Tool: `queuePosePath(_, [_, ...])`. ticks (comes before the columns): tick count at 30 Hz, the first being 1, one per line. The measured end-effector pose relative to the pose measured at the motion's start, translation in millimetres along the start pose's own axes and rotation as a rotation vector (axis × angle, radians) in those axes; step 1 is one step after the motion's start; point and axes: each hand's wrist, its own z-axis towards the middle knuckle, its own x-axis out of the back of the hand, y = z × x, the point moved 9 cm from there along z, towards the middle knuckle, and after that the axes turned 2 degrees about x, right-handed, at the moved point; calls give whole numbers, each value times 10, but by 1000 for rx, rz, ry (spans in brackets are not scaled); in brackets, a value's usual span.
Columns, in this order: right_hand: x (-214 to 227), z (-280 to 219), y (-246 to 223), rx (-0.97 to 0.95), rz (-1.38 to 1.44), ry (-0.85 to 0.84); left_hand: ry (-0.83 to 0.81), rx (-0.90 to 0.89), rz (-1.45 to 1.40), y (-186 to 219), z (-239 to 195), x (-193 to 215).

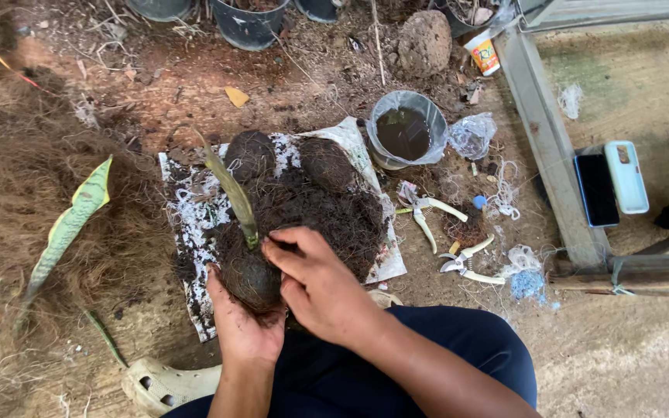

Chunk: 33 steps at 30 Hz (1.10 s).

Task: The person sits on the ground and uses their hands to pack soil and coconut coir around the roots of a snake plant. They repeatedly pat and press the soil to secure the plant, occasionally dipping their hand into a nearby container of water to moisten the soil.

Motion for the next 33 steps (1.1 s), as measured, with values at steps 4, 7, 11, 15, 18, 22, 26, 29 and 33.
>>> queuePosePath(4, [-109, -9, 14, 12, 21, -26, -27, -17, 5, 98, 41, 38])
queuePosePath(7, [-36, 10, 91, -56, 132, -82, -44, -13, -12, 145, 34, -17])
queuePosePath(11, [247, 26, 266, -187, 190, 54, -65, 51, -16, 39, -43, -93])
queuePosePath(15, [148, 17, 359, -213, 219, -21, -5, 116, 46, -115, -86, -96])
queuePosePath(18, [-42, -25, 391, -169, 222, -84, -95, 114, 30, -131, -94, -200])
queuePosePath(22, [-303, -50, 280, -62, 18, -116, 22, 118, 74, -34, -148, -65])
queuePosePath(26, [-445, -73, 161, -16, 29, -167, -93, 61, 53, 111, -130, -150])
queuePosePath(29, [-362, -52, 190, -16, 74, -149, -159, 59, 42, 86, -111, -151])
queuePosePath(33, [-72, -50, 161, 77, 104, -20, -137, 153, 65, -132, -73, -132])
